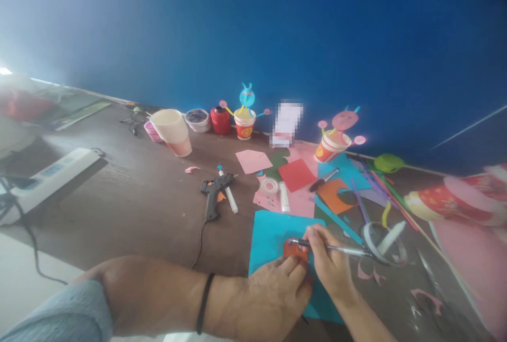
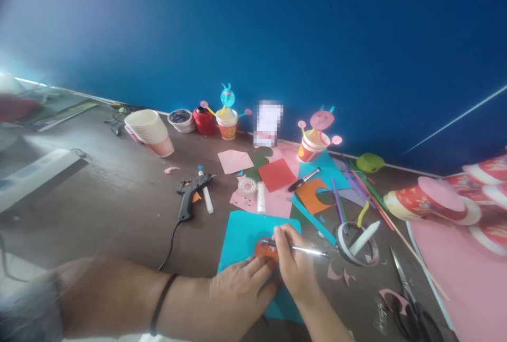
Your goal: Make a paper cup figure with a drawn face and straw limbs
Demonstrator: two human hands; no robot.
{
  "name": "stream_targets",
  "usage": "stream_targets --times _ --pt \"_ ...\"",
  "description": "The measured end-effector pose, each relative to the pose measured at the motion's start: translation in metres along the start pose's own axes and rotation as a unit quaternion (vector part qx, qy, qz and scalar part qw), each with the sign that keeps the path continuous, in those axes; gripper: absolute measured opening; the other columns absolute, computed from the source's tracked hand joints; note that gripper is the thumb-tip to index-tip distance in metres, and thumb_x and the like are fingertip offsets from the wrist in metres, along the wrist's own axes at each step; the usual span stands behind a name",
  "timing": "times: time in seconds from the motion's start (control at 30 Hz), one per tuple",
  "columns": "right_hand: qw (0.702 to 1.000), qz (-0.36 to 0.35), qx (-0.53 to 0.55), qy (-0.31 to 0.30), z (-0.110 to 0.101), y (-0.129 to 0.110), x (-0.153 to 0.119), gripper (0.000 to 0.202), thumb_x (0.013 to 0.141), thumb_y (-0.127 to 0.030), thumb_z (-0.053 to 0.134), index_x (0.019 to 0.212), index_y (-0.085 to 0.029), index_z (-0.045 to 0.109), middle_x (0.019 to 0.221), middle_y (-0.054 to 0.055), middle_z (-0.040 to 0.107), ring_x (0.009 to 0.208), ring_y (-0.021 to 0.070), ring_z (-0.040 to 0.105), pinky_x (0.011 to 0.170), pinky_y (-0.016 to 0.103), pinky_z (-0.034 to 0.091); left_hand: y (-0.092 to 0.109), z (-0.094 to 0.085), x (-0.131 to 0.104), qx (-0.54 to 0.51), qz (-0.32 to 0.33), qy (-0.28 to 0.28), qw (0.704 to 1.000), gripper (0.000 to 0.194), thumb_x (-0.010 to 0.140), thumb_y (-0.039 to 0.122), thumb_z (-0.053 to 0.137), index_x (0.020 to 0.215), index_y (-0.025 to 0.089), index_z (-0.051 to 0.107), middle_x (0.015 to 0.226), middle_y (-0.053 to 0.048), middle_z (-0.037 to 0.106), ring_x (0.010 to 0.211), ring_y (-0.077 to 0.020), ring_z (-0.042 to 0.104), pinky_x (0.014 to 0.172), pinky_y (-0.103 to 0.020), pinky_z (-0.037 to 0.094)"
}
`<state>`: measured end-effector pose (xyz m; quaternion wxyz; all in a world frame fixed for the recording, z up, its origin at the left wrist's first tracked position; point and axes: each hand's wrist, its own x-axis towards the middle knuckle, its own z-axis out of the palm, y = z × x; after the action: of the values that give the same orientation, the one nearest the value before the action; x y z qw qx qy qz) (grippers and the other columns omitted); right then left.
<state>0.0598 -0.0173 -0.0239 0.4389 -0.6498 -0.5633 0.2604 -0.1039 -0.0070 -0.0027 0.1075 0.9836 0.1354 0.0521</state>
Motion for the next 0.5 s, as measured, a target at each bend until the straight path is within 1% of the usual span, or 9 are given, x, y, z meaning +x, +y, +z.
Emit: stream_targets --times 0.1,0.17,0.23,0.33,0.5 --pt "1.000 -0.010 -0.023 -0.013 -0.0012 -0.0003 -0.0010 0.036 0.092 -0.042 0.040 0.064 -0.021 0.051 0.054 -0.002 0.056 0.054 0.0144 0.056 0.055 0.023 0.043 0.0012 -0.0034 0.0007 0.017 0.011 -0.012 1.000 0.039 0.082 0.026 0.049 0.116 0.007 0.048 0.112 -0.017 0.054 0.110 -0.0266 0.047 0.090 -0.036 0.044" --pt "0.999 -0.011 -0.035 -0.021 -0.0015 0.0004 -0.0016 0.036 0.092 -0.043 0.041 0.065 -0.022 0.052 0.055 -0.002 0.058 0.054 0.0148 0.057 0.054 0.023 0.044 0.0018 -0.0023 0.0014 0.029 0.016 -0.009 0.999 0.040 0.081 0.027 0.050 0.115 0.006 0.049 0.111 -0.018 0.054 0.111 -0.0274 0.047 0.093 -0.038 0.042" --pt "0.999 -0.011 -0.045 -0.027 -0.0011 0.0012 -0.0018 0.036 0.091 -0.044 0.041 0.065 -0.022 0.053 0.055 -0.001 0.060 0.054 0.0153 0.058 0.054 0.023 0.044 0.0017 0.0003 0.0023 0.042 0.022 0.001 0.999 0.042 0.080 0.029 0.051 0.115 0.006 0.050 0.114 -0.019 0.052 0.115 -0.0305 0.044 0.097 -0.043 0.039" --pt "0.998 -0.003 -0.057 -0.030 -0.0001 0.0024 -0.0013 0.038 0.092 -0.045 0.041 0.065 -0.021 0.054 0.057 0.000 0.062 0.054 0.0152 0.059 0.054 0.023 0.045 0.0003 0.0029 0.0028 0.053 0.026 0.005 0.998 0.044 0.079 0.032 0.051 0.116 0.008 0.050 0.120 -0.020 0.050 0.120 -0.0353 0.040 0.097 -0.050 0.036" --pt "0.997 0.005 -0.068 -0.026 0.0007 0.0050 0.0003 0.035 0.091 -0.044 0.042 0.067 -0.021 0.055 0.060 0.000 0.064 0.058 0.0162 0.061 0.058 0.024 0.045 -0.0021 -0.0017 0.0010 0.044 0.031 0.002 0.999 0.037 0.081 0.030 0.048 0.111 0.010 0.053 0.123 -0.019 0.049 0.122 -0.0359 0.039 0.095 -0.049 0.037"
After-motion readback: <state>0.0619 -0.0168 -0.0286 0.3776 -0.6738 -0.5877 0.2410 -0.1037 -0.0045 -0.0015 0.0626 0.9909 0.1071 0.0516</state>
